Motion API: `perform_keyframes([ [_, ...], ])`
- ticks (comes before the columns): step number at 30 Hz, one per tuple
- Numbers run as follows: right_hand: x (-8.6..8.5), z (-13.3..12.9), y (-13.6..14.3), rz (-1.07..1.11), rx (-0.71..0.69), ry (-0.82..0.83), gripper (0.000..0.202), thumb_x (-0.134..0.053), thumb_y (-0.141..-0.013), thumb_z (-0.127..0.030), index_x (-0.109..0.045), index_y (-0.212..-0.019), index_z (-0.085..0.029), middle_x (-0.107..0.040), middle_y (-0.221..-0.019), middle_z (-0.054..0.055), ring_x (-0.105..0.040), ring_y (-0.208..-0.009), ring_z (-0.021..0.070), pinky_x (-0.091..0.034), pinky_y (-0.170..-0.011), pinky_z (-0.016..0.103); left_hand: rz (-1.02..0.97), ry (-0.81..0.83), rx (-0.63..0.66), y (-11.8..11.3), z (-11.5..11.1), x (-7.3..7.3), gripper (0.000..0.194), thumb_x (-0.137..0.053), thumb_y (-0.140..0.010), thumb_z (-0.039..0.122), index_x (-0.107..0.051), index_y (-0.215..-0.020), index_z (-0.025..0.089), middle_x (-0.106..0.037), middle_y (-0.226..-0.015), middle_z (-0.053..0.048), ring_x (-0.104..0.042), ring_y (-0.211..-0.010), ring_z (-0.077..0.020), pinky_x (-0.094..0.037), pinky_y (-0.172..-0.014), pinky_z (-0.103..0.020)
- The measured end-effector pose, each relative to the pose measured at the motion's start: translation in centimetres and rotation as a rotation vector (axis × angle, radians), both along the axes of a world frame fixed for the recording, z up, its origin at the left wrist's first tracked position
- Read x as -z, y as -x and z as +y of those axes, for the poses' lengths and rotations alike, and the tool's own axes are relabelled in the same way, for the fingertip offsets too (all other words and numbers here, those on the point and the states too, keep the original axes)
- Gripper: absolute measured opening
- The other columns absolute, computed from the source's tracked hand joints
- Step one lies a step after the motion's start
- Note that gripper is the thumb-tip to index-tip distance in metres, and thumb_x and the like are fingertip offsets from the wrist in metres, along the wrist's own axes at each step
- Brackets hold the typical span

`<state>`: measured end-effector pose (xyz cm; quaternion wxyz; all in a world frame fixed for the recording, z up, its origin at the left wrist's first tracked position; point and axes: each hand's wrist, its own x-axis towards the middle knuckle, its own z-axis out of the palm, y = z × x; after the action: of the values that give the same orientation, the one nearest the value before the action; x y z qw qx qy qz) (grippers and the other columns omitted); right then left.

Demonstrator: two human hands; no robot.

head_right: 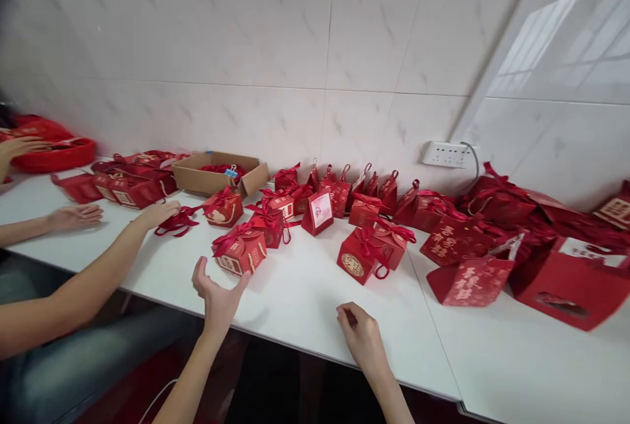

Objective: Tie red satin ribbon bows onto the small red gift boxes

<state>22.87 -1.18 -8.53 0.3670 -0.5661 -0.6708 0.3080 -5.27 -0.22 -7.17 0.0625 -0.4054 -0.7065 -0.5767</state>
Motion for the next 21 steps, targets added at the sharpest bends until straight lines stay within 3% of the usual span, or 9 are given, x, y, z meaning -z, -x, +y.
perform_keyframes([
  [4,0.6,-0.3,-0.5,0.024,0.047,0.035,0.035,-0.047,-0.08,-0.051,-0.062,-0.076,-0.02,-0.065,-0.064,0.005,-0.062,-0.061,0.0214,-0.047,-0.057,0.029,-0.166,0.221,0.094,2.0,2.1,-0.9,0.105,-0.076,-0.053,0.037,-0.016,-0.136,0.017,-0.032,-0.136,-0.023,-0.032,-0.13,-0.0414,-0.028,-0.104,-0.06],
  [7,0.3,-0.7,-0.8,0.055,0.062,0.06,0.036,-0.048,-0.079,-0.053,-0.062,-0.076,-0.02,-0.067,-0.068,0.006,-0.064,-0.066,0.0235,-0.049,-0.061,0.031,-0.256,0.211,0.149,2.1,2.9,-0.9,0.102,-0.074,-0.057,0.038,-0.015,-0.137,0.018,-0.029,-0.138,-0.021,-0.032,-0.131,-0.0381,-0.03,-0.106,-0.055],
  [10,0.0,-0.8,-0.7,0.078,0.066,0.073,0.037,-0.047,-0.08,-0.054,-0.062,-0.077,-0.02,-0.067,-0.069,0.007,-0.065,-0.069,0.0242,-0.049,-0.064,0.032,-0.291,0.163,0.248,1.6,2.2,-0.6,0.096,-0.074,-0.058,0.035,-0.02,-0.135,0.02,-0.031,-0.137,-0.019,-0.037,-0.129,-0.0336,-0.034,-0.105,-0.05],
  [15,-0.3,-0.7,-0.6,0.114,0.06,0.093,0.04,-0.049,-0.081,-0.056,-0.061,-0.077,-0.019,-0.065,-0.068,0.007,-0.06,-0.063,0.0209,-0.047,-0.062,0.032,-0.437,0.304,0.843,-0.2,-0.8,-0.6,0.098,-0.075,-0.06,0.035,-0.017,-0.137,0.021,-0.041,-0.133,-0.018,-0.054,-0.113,-0.0305,-0.048,-0.092,-0.047],
  [18,-1.0,-0.6,-0.5,0.252,0.044,0.117,0.043,-0.05,-0.08,-0.059,-0.062,-0.082,-0.017,-0.065,-0.076,0.008,-0.058,-0.067,0.0191,-0.048,-0.066,0.031,-0.405,0.443,1.158,-2.1,-2.0,-1.0,0.102,-0.075,-0.061,0.034,-0.014,-0.142,0.022,-0.042,-0.137,-0.018,-0.046,-0.123,-0.0312,-0.042,-0.099,-0.049],
  [21,-2.2,-0.6,-0.5,0.443,0.033,0.137,0.051,-0.046,-0.08,-0.063,-0.063,-0.092,-0.016,-0.063,-0.087,0.009,-0.058,-0.074,0.0187,-0.048,-0.065,0.03,-0.351,0.515,1.391,-3.8,-2.2,-1.4,0.107,-0.076,-0.061,0.034,-0.01,-0.144,0.021,-0.035,-0.144,-0.017,-0.039,-0.13,-0.03,-0.034,-0.107,-0.047],
])
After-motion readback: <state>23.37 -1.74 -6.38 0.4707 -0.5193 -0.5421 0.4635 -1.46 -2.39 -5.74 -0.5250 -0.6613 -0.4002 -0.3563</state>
